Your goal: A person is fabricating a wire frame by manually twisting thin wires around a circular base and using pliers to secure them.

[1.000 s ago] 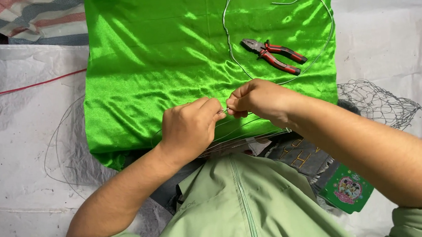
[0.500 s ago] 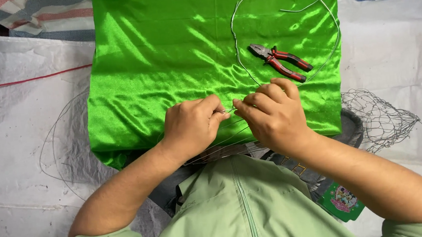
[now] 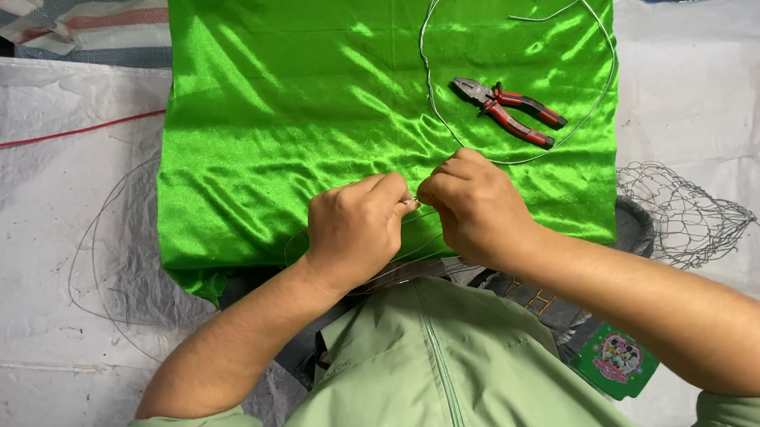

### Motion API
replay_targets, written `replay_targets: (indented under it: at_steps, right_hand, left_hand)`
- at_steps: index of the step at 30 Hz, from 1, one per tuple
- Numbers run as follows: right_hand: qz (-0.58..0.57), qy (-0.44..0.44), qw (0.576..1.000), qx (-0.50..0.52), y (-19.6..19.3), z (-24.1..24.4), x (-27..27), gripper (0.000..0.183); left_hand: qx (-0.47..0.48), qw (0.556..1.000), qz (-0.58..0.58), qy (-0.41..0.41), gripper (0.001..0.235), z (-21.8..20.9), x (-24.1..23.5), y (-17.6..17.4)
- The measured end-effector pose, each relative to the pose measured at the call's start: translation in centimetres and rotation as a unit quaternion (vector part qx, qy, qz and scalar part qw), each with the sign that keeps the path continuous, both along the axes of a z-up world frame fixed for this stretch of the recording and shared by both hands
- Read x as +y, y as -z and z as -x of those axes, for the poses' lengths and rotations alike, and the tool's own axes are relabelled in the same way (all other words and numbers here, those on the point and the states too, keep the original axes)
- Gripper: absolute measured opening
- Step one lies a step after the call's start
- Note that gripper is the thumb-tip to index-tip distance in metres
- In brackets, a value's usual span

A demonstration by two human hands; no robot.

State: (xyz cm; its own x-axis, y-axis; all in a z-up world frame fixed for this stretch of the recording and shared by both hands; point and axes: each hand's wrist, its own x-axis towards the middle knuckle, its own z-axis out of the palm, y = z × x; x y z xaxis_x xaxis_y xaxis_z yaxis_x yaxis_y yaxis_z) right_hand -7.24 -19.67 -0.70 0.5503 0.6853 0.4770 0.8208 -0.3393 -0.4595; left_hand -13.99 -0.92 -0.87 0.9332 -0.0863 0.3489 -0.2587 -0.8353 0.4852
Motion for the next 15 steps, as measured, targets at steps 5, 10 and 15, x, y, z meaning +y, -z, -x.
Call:
replay_targets:
  at_steps: [5,10,15]
  right_hand:
    - [0.074,-0.002,0.949,0.307,-1.9,-1.6,-0.3,0.007]
    - [0.142,-0.034,0.846,0.513,0.0,-2.6,-1.3,0.015]
    - [0.093,-0.065,0.953,0.280,-1.2,-1.8,-2.1,0.005]
  left_hand:
    - [-0.025,1.000,0.001,0.003,0.018,0.5,0.0,0.4]
    - [-0.040,0.999,0.001,0.009,0.018,1.2,-0.3,1.8]
    - [0.064,0.995,0.062,0.037,0.010,0.9,0.5,0.3]
